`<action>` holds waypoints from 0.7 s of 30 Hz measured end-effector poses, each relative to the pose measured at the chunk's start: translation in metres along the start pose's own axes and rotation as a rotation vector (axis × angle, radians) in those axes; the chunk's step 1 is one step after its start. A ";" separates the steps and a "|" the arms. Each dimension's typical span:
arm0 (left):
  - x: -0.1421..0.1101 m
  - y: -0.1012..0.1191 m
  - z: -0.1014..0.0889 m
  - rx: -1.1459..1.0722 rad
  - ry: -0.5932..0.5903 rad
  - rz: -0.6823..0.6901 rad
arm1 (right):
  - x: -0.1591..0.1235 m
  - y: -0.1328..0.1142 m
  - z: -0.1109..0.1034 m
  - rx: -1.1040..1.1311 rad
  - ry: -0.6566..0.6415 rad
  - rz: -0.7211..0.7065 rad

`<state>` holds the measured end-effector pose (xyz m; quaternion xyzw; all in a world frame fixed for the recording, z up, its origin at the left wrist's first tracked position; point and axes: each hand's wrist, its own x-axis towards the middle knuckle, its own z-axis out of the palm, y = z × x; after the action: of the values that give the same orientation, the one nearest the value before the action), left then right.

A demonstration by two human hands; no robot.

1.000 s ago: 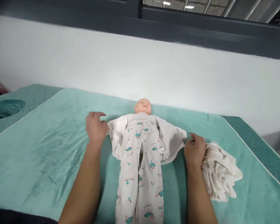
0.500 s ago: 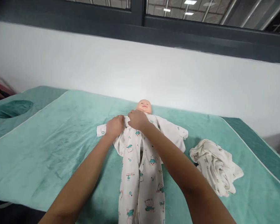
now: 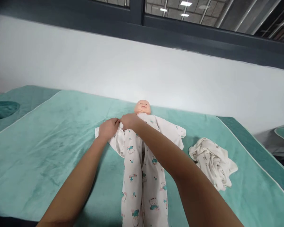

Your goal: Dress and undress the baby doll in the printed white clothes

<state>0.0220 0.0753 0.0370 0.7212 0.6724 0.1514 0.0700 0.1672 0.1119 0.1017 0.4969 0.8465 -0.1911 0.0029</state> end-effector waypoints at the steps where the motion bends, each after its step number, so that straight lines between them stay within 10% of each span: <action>1: 0.000 0.000 0.000 0.006 0.004 0.014 | 0.001 -0.003 0.001 0.001 0.003 0.013; 7: -0.008 -0.001 -0.008 -0.068 0.056 0.002 | -0.022 0.016 -0.023 -0.337 -0.106 -0.212; 21: -0.015 -0.017 -0.005 -0.123 -0.055 0.094 | -0.067 0.039 -0.070 -0.319 0.017 -0.113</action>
<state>0.0036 0.0615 0.0349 0.7500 0.6252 0.1758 0.1254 0.2471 0.0959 0.1671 0.4434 0.8926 -0.0499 0.0642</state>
